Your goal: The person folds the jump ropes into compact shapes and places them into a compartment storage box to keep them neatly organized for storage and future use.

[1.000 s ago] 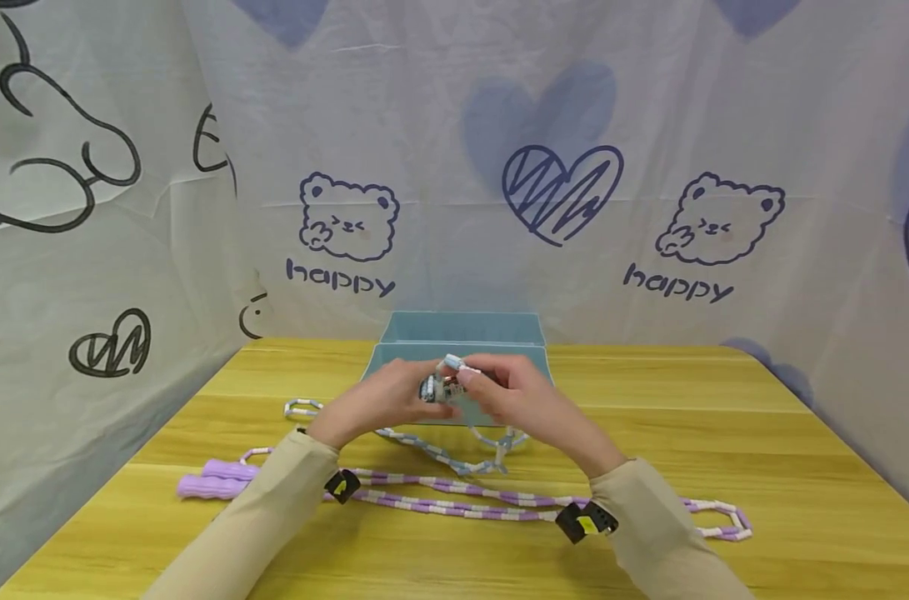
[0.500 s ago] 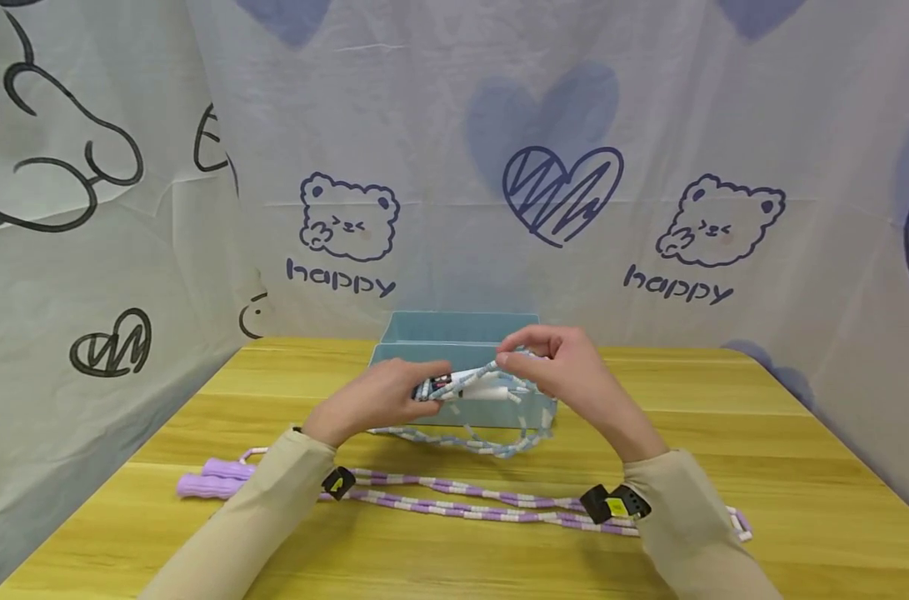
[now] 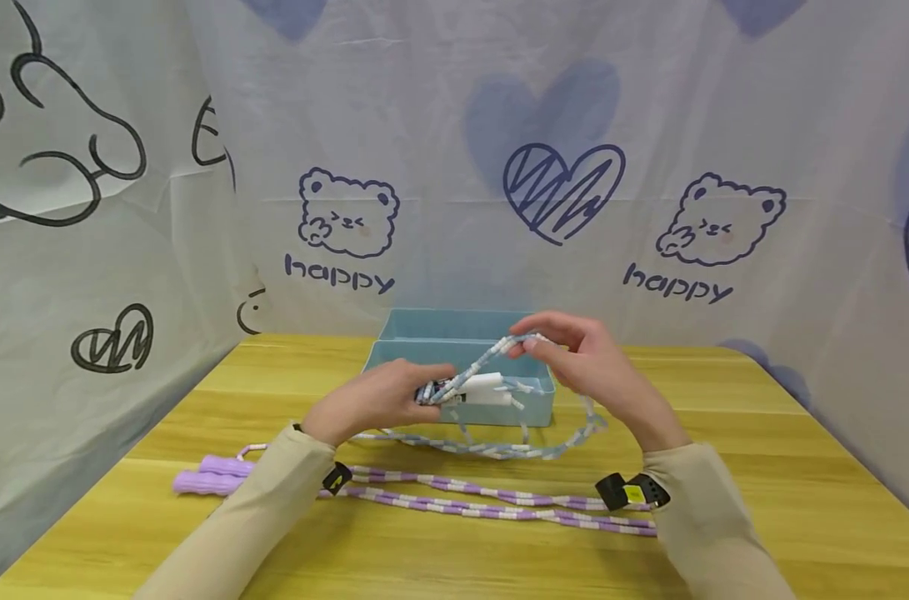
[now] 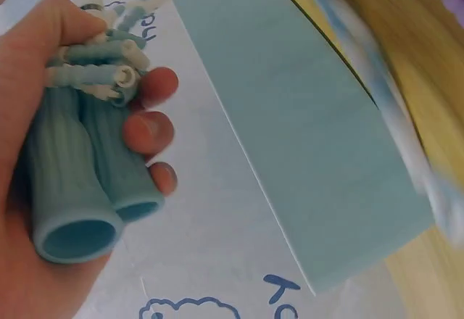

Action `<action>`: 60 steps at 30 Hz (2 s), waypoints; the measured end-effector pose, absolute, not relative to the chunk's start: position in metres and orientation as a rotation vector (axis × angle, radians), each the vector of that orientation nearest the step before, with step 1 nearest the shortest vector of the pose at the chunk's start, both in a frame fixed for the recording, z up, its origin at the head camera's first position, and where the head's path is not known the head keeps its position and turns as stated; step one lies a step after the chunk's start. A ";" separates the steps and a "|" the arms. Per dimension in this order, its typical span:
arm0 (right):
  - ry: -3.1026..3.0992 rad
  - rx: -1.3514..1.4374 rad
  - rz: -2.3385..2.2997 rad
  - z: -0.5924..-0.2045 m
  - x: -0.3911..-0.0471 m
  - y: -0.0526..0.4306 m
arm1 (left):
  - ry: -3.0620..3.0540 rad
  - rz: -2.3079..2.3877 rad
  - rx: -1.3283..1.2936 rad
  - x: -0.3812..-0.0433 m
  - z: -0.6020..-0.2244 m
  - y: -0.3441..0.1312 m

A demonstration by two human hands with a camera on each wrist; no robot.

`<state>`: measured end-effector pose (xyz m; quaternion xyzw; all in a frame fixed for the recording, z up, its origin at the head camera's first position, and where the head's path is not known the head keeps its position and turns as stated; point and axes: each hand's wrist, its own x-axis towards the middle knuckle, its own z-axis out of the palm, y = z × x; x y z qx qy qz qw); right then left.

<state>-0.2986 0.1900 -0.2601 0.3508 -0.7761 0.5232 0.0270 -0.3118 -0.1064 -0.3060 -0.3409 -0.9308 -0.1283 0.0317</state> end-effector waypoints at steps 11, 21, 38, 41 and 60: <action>-2.438 0.851 1.237 -0.265 -0.303 0.189 | -2.701 -0.305 -1.201 -0.309 -0.305 -0.099; -2.483 0.576 1.160 -0.278 -0.316 0.199 | -2.551 -0.217 -1.274 -0.309 -0.309 -0.096; -2.675 0.529 1.066 -0.297 -0.340 0.214 | -2.652 -0.512 -1.273 -0.309 -0.303 -0.095; -2.664 0.624 1.126 -0.299 -0.344 0.220 | -2.636 -0.411 -1.223 -0.308 -0.300 -0.097; -2.587 0.684 1.533 -0.312 -0.358 0.244 | -2.707 -0.996 -1.068 -0.314 -0.297 -0.112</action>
